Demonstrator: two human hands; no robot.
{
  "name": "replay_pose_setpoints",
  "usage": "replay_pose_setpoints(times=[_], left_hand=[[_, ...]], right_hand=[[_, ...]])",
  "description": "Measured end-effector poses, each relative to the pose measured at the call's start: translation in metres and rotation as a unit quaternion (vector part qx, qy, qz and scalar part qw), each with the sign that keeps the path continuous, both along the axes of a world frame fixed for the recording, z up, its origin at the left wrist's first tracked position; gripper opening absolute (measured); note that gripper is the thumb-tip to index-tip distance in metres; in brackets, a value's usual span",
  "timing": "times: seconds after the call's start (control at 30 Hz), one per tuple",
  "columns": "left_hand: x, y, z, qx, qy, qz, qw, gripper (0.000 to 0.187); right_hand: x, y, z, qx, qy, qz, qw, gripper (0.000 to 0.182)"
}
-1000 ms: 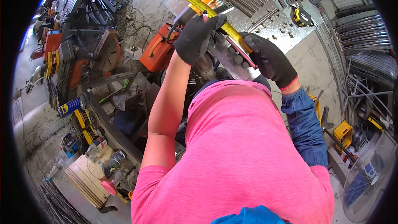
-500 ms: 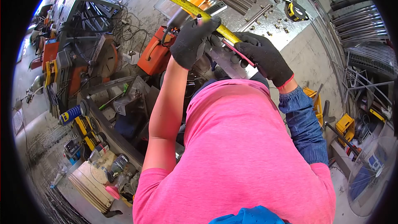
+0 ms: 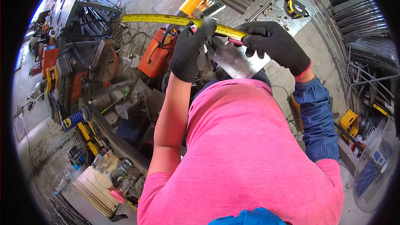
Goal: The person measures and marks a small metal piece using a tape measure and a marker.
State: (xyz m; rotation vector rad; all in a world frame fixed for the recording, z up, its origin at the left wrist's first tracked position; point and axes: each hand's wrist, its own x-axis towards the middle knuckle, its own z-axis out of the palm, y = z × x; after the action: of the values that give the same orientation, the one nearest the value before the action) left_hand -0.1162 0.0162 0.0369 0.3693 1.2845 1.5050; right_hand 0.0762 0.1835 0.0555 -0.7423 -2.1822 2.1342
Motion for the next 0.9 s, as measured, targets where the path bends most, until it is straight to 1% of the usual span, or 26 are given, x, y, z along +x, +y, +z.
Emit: replay_pose_setpoints(times=[0.13, 0.27, 0.33, 0.47, 0.63, 0.73, 0.9], left_hand=[[0.004, -0.003, 0.003, 0.027, -0.017, 0.016, 0.999, 0.038], [0.006, -0.005, 0.002, 0.024, -0.022, 0.019, 0.999, 0.037], [0.006, -0.006, 0.002, 0.028, 0.014, 0.012, 0.999, 0.037], [0.01, -0.006, 0.007, 0.023, 0.003, 0.025, 0.999, 0.037], [0.012, -0.007, 0.005, 0.014, 0.031, 0.032, 0.999, 0.04], [0.015, -0.007, 0.007, 0.023, 0.008, 0.047, 0.999, 0.04], [0.019, -0.007, 0.006, 0.017, 0.012, 0.059, 0.998, 0.04]], right_hand=[[0.0, 0.005, 0.011, -0.005, -0.01, 0.008, 1.0, 0.045], [-0.001, 0.009, 0.017, 0.005, -0.024, 0.014, 1.0, 0.045], [-0.002, 0.009, 0.022, 0.012, -0.033, 0.022, 0.999, 0.046], [-0.003, 0.012, 0.023, 0.015, -0.025, 0.03, 0.999, 0.047], [-0.004, 0.011, 0.031, 0.015, -0.029, 0.032, 0.999, 0.046], [-0.004, 0.012, 0.031, 0.019, -0.021, 0.042, 0.999, 0.045], [-0.005, 0.013, 0.031, 0.019, -0.03, 0.036, 0.999, 0.044]])
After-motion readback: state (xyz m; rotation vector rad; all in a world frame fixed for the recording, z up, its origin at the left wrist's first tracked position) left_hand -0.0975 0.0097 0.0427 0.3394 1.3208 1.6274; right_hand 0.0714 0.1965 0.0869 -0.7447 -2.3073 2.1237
